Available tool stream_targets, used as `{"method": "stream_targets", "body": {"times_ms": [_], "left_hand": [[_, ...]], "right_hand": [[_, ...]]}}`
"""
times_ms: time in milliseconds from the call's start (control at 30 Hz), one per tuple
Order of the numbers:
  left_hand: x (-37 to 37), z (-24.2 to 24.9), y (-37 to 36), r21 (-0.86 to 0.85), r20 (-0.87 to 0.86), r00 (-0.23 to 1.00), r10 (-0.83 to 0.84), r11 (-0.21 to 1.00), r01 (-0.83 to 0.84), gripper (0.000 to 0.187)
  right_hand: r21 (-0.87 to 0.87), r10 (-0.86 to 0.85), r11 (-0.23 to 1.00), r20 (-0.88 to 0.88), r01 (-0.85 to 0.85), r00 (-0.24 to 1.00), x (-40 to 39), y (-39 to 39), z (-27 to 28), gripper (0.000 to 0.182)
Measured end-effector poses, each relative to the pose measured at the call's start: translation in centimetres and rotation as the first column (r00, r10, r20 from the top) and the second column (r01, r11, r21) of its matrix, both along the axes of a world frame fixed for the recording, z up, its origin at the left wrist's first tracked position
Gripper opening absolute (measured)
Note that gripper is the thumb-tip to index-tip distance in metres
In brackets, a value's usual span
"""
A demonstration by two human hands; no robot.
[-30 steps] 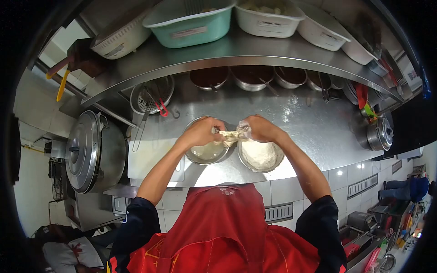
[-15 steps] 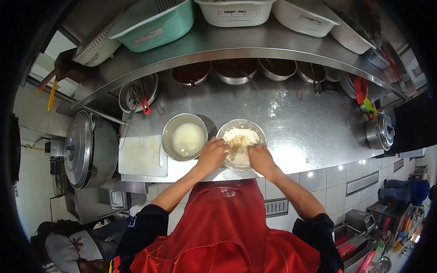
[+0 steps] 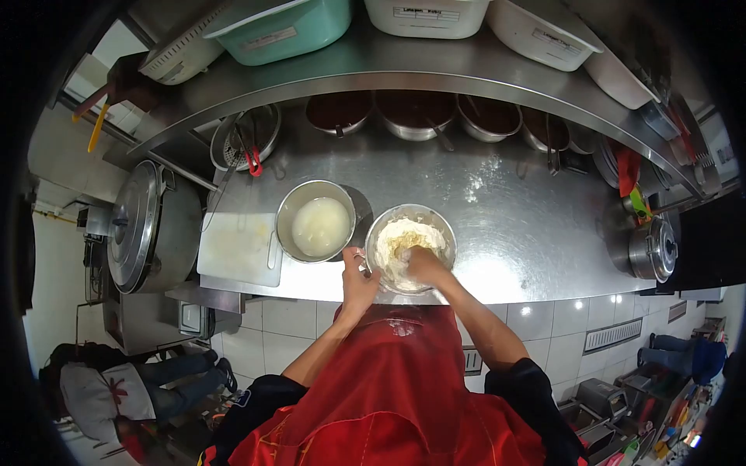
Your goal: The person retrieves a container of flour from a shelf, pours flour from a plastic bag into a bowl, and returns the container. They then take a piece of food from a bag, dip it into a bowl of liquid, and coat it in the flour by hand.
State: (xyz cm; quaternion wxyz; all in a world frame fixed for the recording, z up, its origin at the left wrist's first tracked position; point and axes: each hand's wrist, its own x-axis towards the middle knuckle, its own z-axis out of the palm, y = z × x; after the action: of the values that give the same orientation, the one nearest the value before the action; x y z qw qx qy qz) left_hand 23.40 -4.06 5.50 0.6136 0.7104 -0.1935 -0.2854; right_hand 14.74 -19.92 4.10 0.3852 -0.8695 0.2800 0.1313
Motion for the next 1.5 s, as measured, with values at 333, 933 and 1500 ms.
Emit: {"method": "stream_targets", "body": {"times_ms": [333, 933, 1500], "left_hand": [[1.4, -3.0, 0.4, 0.027, 0.07, 0.993, -0.093, 0.995, 0.091, 0.045], [2.2, -0.4, 0.2, 0.048, -0.027, 0.994, -0.111, 0.993, 0.112, 0.046], [2.0, 0.4, -0.2, 0.059, -0.046, 0.997, -0.063, 0.996, 0.066, 0.047]], "right_hand": [[-0.286, 0.25, 0.928, 0.007, -0.237, 0.968, 2.2, -1.9, 3.5, 0.054], [-0.374, 0.456, 0.84, 0.093, -0.394, 0.885, 4.0, -0.5, -0.3, 0.059], [-0.649, 0.241, 0.678, -0.248, -0.345, 0.938, -1.2, 0.3, 1.7, 0.024]]}}
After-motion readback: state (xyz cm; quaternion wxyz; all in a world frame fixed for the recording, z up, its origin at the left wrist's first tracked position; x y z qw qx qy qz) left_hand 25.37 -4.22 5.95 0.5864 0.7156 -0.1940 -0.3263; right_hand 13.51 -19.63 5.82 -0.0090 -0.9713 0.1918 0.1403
